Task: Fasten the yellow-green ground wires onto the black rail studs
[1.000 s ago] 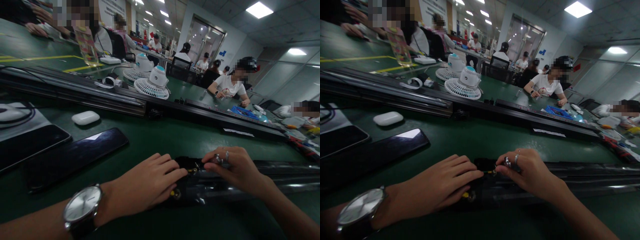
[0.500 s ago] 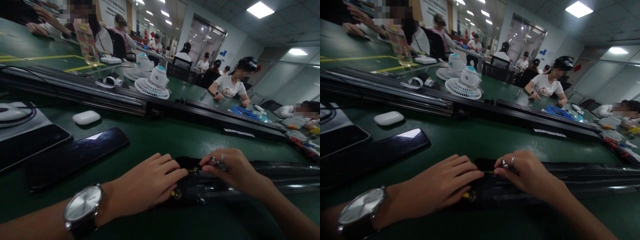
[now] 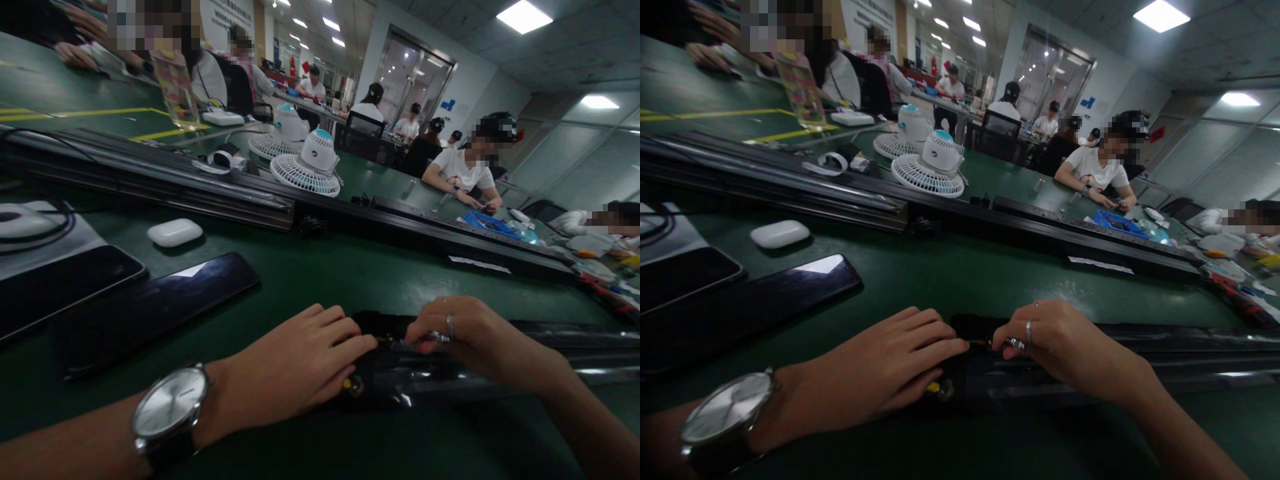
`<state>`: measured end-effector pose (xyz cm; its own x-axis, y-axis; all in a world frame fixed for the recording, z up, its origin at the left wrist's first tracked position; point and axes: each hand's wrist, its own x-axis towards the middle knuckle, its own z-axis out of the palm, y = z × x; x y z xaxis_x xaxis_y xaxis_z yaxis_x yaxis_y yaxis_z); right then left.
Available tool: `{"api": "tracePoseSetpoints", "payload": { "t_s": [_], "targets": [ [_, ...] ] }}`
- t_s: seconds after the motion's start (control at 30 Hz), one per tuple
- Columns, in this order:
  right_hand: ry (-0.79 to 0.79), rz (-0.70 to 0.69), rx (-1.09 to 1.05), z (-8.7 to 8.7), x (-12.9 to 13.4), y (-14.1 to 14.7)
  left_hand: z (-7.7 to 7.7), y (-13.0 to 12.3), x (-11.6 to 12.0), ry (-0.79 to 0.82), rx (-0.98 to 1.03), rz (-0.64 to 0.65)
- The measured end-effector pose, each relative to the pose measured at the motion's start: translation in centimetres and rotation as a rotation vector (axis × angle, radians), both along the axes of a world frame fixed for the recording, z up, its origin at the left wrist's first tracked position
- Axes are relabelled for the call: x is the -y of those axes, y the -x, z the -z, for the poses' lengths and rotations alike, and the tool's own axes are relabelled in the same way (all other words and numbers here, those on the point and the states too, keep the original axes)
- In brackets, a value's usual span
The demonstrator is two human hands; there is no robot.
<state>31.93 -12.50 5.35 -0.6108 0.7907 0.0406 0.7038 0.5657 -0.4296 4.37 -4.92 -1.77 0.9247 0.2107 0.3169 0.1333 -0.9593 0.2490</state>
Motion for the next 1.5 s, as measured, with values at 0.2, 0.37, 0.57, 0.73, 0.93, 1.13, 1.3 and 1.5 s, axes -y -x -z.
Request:
{"api": "tracePoseSetpoints", "payload": {
  "t_s": [0.2, 0.37, 0.57, 0.73, 0.93, 1.13, 1.3, 1.5],
  "targets": [
    [0.031, 0.003, -0.009, 0.3, -0.2, -0.5, 0.2, 0.0, 0.0, -0.003, 0.019, -0.003],
    [0.042, 0.017, -0.036, 0.5, -0.4, -0.7, 0.2, 0.0, -0.1, -0.002, 0.003, -0.001],
    [0.056, 0.022, -0.085, 0.7, -0.6, -1.1, 0.1, -0.1, 0.0, 0.002, 0.009, -0.005],
    [0.085, 0.016, -0.165, 0.5, -0.7, -1.4, 0.2, -0.1, 0.0, -0.024, 0.035, 0.003],
    [0.029, 0.036, -0.232, 0.3, -0.7, -1.4, 0.3, -0.1, -0.1, -0.01, 0.03, 0.0],
    [-0.053, 0.213, -0.221, 0.6, -0.5, -1.4, 0.3, -0.1, -0.1, -0.003, 0.004, 0.0],
    [-0.126, 0.211, -0.171, 0.7, -0.1, -0.5, 0.2, -0.1, -0.1, 0.002, -0.003, -0.005],
    [-0.141, 0.193, -0.147, 1.2, 0.1, -0.1, 0.2, 0.0, -0.1, -0.006, 0.001, 0.002]
  ]
}}
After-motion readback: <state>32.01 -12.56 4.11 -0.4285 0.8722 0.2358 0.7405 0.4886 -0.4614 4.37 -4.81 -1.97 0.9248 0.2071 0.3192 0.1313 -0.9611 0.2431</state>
